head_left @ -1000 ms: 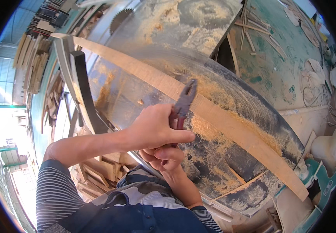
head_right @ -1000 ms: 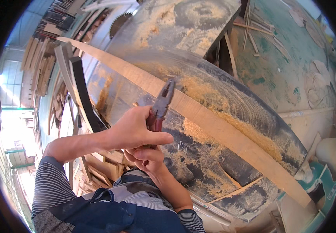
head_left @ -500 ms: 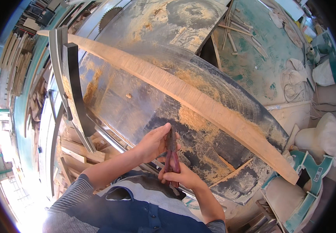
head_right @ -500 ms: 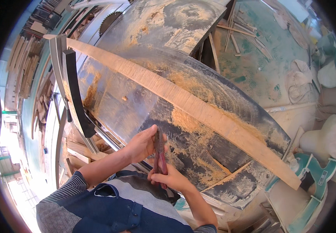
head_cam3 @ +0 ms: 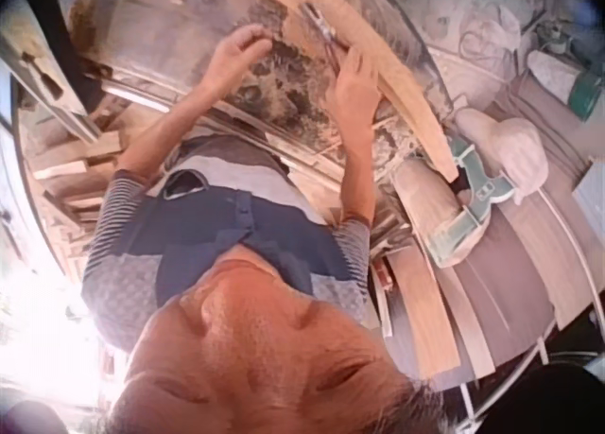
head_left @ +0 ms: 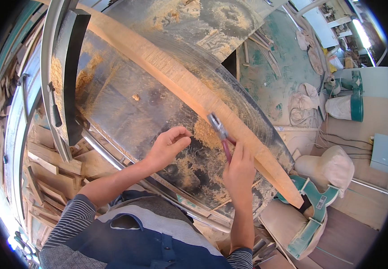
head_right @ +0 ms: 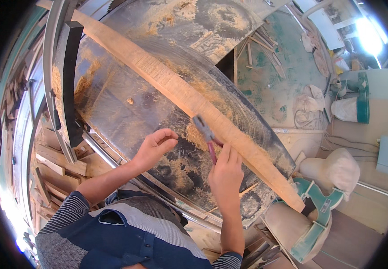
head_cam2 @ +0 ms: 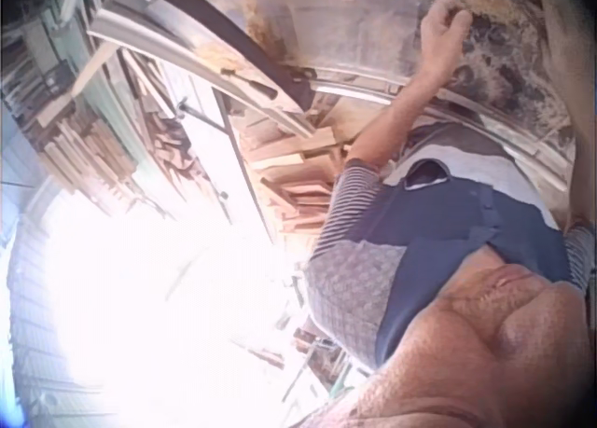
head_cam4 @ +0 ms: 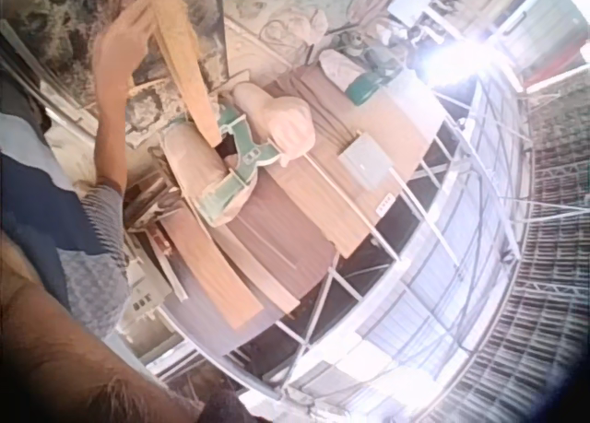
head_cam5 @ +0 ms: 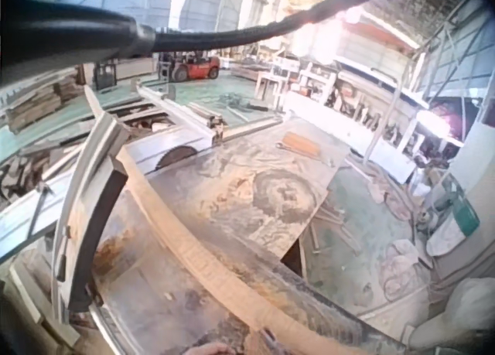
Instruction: The person uses pliers to pull nails out of a long wooden plank on a table saw, then measures the plank with a tape measure and marks it with a pencil. The person walks around the workshop floor, picks up the plank, and places it on the table saw before continuing the nail removal and measurement steps.
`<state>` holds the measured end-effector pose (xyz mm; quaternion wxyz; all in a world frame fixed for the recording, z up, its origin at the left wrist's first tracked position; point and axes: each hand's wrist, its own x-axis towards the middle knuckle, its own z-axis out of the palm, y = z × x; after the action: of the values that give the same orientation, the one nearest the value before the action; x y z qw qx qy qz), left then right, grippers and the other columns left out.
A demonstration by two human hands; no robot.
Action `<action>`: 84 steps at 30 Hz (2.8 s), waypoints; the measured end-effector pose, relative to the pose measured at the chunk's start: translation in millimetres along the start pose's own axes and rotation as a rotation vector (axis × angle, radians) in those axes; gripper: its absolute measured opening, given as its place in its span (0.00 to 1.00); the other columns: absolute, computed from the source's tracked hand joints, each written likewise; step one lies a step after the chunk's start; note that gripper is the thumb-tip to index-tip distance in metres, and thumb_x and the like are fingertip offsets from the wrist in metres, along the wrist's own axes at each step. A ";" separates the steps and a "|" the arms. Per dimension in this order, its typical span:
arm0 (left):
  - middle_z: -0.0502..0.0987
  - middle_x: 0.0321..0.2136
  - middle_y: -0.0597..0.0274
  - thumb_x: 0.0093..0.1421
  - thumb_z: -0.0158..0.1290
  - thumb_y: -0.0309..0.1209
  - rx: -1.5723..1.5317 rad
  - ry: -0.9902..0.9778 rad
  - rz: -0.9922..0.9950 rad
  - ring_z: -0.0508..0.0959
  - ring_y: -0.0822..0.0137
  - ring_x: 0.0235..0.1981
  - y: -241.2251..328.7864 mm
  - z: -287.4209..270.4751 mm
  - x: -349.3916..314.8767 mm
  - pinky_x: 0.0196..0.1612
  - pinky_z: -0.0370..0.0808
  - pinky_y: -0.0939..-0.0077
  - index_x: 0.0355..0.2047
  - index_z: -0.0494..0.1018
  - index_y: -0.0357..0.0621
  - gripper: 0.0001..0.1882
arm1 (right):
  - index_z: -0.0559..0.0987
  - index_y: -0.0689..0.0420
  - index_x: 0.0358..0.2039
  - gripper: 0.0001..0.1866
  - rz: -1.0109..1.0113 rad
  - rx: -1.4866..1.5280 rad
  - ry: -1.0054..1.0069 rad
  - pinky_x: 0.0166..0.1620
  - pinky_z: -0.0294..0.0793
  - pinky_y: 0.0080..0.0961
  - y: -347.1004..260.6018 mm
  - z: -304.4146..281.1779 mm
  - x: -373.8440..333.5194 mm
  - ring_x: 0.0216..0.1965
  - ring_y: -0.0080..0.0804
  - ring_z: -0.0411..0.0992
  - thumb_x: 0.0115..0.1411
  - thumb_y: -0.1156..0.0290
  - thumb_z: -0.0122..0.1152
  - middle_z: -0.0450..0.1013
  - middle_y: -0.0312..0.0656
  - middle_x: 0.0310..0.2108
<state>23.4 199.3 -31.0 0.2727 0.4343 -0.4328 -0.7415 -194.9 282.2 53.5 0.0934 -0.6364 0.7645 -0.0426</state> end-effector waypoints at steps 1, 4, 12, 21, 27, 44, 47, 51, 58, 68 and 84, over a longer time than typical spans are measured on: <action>0.81 0.39 0.61 0.67 0.55 0.32 0.073 -0.003 -0.007 0.79 0.70 0.39 0.2 -0.7 -0.3 0.43 0.75 0.74 0.48 0.76 0.37 0.13 | 0.64 0.70 0.61 0.35 0.006 -0.006 -0.003 0.49 0.75 0.49 -1.1 -3.4 10.4 0.49 0.60 0.72 0.50 0.82 0.61 0.71 0.60 0.51; 0.82 0.37 0.57 0.64 0.58 0.30 0.282 0.028 0.128 0.81 0.64 0.39 0.2 -6.1 -0.4 0.42 0.77 0.69 0.44 0.77 0.37 0.11 | 0.65 0.70 0.61 0.35 -0.018 -0.051 0.019 0.50 0.75 0.49 -3.7 -6.7 36.5 0.51 0.60 0.71 0.50 0.81 0.62 0.70 0.60 0.52; 0.82 0.40 0.51 0.57 0.63 0.27 0.593 0.233 0.531 0.81 0.51 0.43 14.3 -54.5 27.4 0.46 0.78 0.61 0.41 0.79 0.39 0.12 | 0.67 0.69 0.59 0.32 -0.080 -0.122 0.046 0.48 0.76 0.48 -18.0 11.1 58.2 0.49 0.59 0.73 0.52 0.81 0.58 0.70 0.59 0.50; 0.82 0.39 0.51 0.56 0.63 0.26 0.771 0.302 0.785 0.81 0.50 0.42 63.7 -88.4 67.2 0.46 0.78 0.61 0.40 0.78 0.38 0.12 | 0.69 0.68 0.59 0.29 -0.164 -0.143 0.033 0.45 0.77 0.47 -20.0 10.2 68.6 0.49 0.58 0.73 0.53 0.80 0.58 0.72 0.58 0.49; 0.82 0.35 0.52 0.58 0.62 0.28 0.554 0.240 0.598 0.81 0.57 0.37 54.6 -72.1 69.3 0.41 0.78 0.65 0.39 0.78 0.37 0.11 | 0.73 0.65 0.47 0.19 -0.108 -0.125 -0.094 0.42 0.76 0.49 -20.1 3.0 73.1 0.45 0.57 0.75 0.54 0.77 0.59 0.74 0.56 0.45; 0.76 0.50 0.58 0.64 0.58 0.54 -1.023 -0.501 -0.336 0.74 0.65 0.55 -12.4 82.6 61.6 0.61 0.69 0.65 0.52 0.71 0.41 0.30 | 0.72 0.67 0.43 0.17 0.185 0.205 -0.414 0.39 0.75 0.53 -23.7 -2.3 83.7 0.36 0.65 0.77 0.58 0.70 0.59 0.77 0.65 0.31; 0.76 0.51 0.60 0.61 0.63 0.52 -1.222 -0.510 -0.226 0.72 0.59 0.60 -15.4 96.5 70.3 0.63 0.69 0.56 0.54 0.71 0.49 0.29 | 0.73 0.68 0.44 0.17 0.227 0.261 -0.470 0.41 0.75 0.51 -22.7 -3.9 84.8 0.38 0.63 0.78 0.57 0.71 0.59 0.78 0.63 0.34; 0.77 0.46 0.60 0.59 0.66 0.41 -1.387 -0.469 -0.095 0.79 0.64 0.49 -14.1 110.5 80.0 0.54 0.77 0.64 0.48 0.71 0.46 0.22 | 0.74 0.67 0.45 0.17 0.188 0.409 -0.465 0.43 0.76 0.44 -20.0 -5.4 87.5 0.41 0.57 0.78 0.56 0.73 0.59 0.78 0.59 0.36; 0.76 0.32 0.65 0.59 0.63 0.34 -1.155 -0.146 -0.234 0.80 0.66 0.36 4.8 114.4 71.8 0.39 0.77 0.68 0.36 0.72 0.48 0.10 | 0.71 0.57 0.49 0.20 0.429 0.731 -0.728 0.27 0.67 0.25 -18.6 -17.4 104.5 0.26 0.25 0.68 0.54 0.77 0.56 0.68 0.35 0.27; 0.73 0.24 0.69 0.59 0.62 0.34 -0.949 0.033 -0.439 0.73 0.75 0.25 48.4 104.6 60.6 0.27 0.69 0.76 0.29 0.73 0.46 0.09 | 0.68 0.51 0.44 0.18 0.720 1.091 -0.941 0.17 0.51 0.19 -13.5 -25.8 109.0 0.15 0.18 0.57 0.53 0.78 0.56 0.62 0.31 0.22; 0.75 0.39 0.61 0.59 0.61 0.39 -0.655 0.162 -0.523 0.75 0.71 0.38 49.3 97.2 38.7 0.40 0.74 0.69 0.51 0.70 0.40 0.24 | 0.68 0.52 0.46 0.19 0.737 1.366 -1.035 0.16 0.55 0.21 -12.8 -4.5 80.3 0.14 0.21 0.58 0.52 0.79 0.53 0.65 0.34 0.24</action>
<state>-79.1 185.0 20.6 0.2319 0.4768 -0.0270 -0.8474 -197.3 200.8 53.1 0.7841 -0.1005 0.5906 -0.1621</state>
